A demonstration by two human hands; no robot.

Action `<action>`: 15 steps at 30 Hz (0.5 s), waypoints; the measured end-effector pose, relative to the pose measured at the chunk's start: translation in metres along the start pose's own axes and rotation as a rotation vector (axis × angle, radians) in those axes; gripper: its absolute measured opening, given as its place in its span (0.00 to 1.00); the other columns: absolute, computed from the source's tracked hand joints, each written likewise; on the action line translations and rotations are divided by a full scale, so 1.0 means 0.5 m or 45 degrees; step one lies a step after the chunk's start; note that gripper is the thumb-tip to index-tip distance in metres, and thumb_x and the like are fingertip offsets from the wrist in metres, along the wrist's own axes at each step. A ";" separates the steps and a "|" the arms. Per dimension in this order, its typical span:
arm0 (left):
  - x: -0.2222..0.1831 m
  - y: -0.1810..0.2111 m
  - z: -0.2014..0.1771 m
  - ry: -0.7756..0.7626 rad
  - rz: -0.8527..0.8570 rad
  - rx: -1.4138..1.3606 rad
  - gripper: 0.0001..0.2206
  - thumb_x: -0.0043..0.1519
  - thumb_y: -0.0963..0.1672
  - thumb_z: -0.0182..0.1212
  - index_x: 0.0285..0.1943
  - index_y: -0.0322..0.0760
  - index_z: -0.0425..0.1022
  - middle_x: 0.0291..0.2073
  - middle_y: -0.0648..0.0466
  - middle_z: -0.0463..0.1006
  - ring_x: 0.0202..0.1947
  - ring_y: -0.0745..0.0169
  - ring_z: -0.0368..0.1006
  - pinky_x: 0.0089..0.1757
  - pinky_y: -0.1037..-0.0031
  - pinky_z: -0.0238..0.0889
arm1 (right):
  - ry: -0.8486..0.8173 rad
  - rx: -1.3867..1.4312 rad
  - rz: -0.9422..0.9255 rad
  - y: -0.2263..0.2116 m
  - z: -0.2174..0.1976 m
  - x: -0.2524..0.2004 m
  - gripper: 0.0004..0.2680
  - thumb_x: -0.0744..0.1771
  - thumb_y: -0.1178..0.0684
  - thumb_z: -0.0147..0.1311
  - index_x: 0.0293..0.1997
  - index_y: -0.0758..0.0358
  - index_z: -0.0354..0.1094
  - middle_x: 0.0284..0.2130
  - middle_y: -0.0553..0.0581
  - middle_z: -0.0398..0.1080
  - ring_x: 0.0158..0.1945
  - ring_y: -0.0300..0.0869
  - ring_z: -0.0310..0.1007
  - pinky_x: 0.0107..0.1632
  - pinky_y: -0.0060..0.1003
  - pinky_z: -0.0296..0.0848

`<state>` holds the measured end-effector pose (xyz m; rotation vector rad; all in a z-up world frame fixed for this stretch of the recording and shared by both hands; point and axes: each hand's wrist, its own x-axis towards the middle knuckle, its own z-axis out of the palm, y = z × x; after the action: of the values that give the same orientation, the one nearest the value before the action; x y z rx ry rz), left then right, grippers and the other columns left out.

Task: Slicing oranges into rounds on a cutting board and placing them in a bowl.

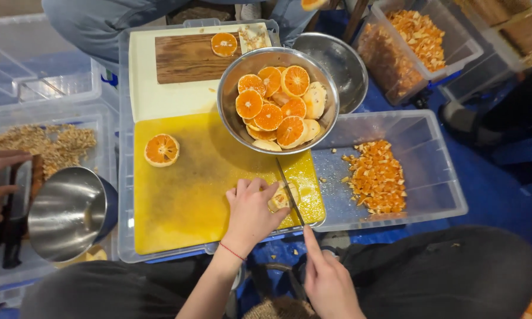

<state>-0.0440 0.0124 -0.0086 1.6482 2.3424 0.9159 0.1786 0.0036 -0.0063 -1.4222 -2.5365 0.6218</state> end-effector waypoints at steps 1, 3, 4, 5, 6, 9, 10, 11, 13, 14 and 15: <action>-0.003 -0.003 0.000 -0.008 -0.016 0.000 0.25 0.48 0.53 0.72 0.55 0.47 0.83 0.41 0.53 0.73 0.43 0.50 0.63 0.46 0.59 0.51 | -0.014 -0.004 -0.004 -0.012 0.001 0.013 0.27 0.62 0.60 0.53 0.71 0.46 0.59 0.22 0.56 0.74 0.21 0.50 0.75 0.30 0.45 0.75; -0.008 0.000 -0.005 0.017 -0.022 -0.007 0.25 0.48 0.52 0.72 0.54 0.43 0.82 0.41 0.52 0.74 0.42 0.50 0.63 0.46 0.59 0.52 | 0.090 0.110 -0.017 0.000 -0.015 -0.011 0.25 0.62 0.61 0.55 0.67 0.47 0.64 0.29 0.56 0.79 0.26 0.46 0.81 0.32 0.40 0.77; -0.010 -0.001 -0.008 0.034 -0.018 0.000 0.26 0.48 0.52 0.73 0.53 0.39 0.81 0.40 0.51 0.75 0.42 0.49 0.64 0.46 0.58 0.52 | 0.197 0.241 -0.022 0.005 -0.020 -0.020 0.23 0.61 0.63 0.56 0.63 0.49 0.69 0.36 0.55 0.84 0.32 0.42 0.87 0.33 0.35 0.79; -0.007 0.002 -0.016 0.033 -0.028 -0.002 0.26 0.48 0.52 0.73 0.53 0.39 0.81 0.40 0.51 0.75 0.42 0.49 0.64 0.46 0.58 0.52 | 0.187 0.237 -0.025 0.007 -0.025 -0.034 0.23 0.61 0.63 0.56 0.63 0.49 0.69 0.36 0.55 0.84 0.32 0.42 0.87 0.33 0.35 0.79; -0.004 0.006 -0.022 0.006 -0.061 -0.029 0.20 0.48 0.50 0.69 0.49 0.41 0.82 0.37 0.51 0.77 0.39 0.48 0.66 0.44 0.58 0.52 | 0.184 0.238 -0.019 0.010 -0.030 -0.047 0.22 0.61 0.63 0.56 0.62 0.51 0.70 0.27 0.53 0.81 0.24 0.37 0.82 0.30 0.30 0.78; -0.008 0.014 -0.016 -0.038 -0.122 -0.081 0.15 0.49 0.46 0.66 0.45 0.43 0.84 0.33 0.49 0.80 0.36 0.47 0.69 0.42 0.58 0.53 | 0.126 0.171 -0.004 0.023 -0.033 -0.072 0.22 0.61 0.63 0.56 0.62 0.51 0.70 0.15 0.52 0.75 0.14 0.34 0.73 0.26 0.29 0.74; -0.002 0.016 -0.013 -0.039 -0.137 -0.100 0.15 0.49 0.46 0.66 0.45 0.42 0.84 0.32 0.48 0.81 0.36 0.46 0.70 0.42 0.58 0.54 | 0.090 0.107 -0.006 0.026 -0.032 -0.070 0.23 0.61 0.62 0.56 0.64 0.48 0.69 0.12 0.52 0.70 0.12 0.36 0.69 0.24 0.31 0.73; 0.000 0.013 -0.013 -0.037 -0.130 -0.100 0.15 0.49 0.46 0.66 0.45 0.42 0.84 0.32 0.48 0.81 0.36 0.46 0.70 0.42 0.58 0.54 | 0.097 0.107 -0.005 0.021 -0.026 -0.059 0.23 0.61 0.62 0.56 0.64 0.48 0.69 0.12 0.52 0.70 0.12 0.36 0.69 0.24 0.31 0.73; 0.005 0.011 -0.012 -0.098 -0.162 -0.097 0.11 0.49 0.46 0.67 0.39 0.43 0.84 0.29 0.49 0.79 0.36 0.47 0.69 0.41 0.57 0.53 | 0.105 0.029 -0.110 0.014 -0.018 -0.039 0.26 0.60 0.63 0.56 0.66 0.45 0.66 0.14 0.54 0.68 0.14 0.44 0.70 0.26 0.40 0.73; 0.006 0.012 -0.009 -0.098 -0.152 -0.101 0.11 0.49 0.46 0.67 0.39 0.43 0.84 0.29 0.49 0.79 0.36 0.47 0.69 0.41 0.57 0.53 | 0.113 0.025 -0.105 -0.002 -0.015 -0.019 0.26 0.60 0.63 0.56 0.66 0.45 0.66 0.14 0.54 0.68 0.14 0.44 0.70 0.26 0.40 0.73; 0.005 0.012 -0.008 -0.119 -0.160 -0.080 0.12 0.49 0.46 0.67 0.41 0.43 0.84 0.31 0.48 0.79 0.37 0.46 0.69 0.42 0.57 0.53 | 0.037 0.036 -0.044 -0.017 -0.012 0.001 0.26 0.61 0.62 0.55 0.68 0.45 0.64 0.16 0.54 0.70 0.17 0.45 0.71 0.28 0.41 0.73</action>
<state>-0.0421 0.0144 -0.0018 1.4689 2.3004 0.8596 0.1738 0.0020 0.0028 -1.3652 -2.5141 0.6241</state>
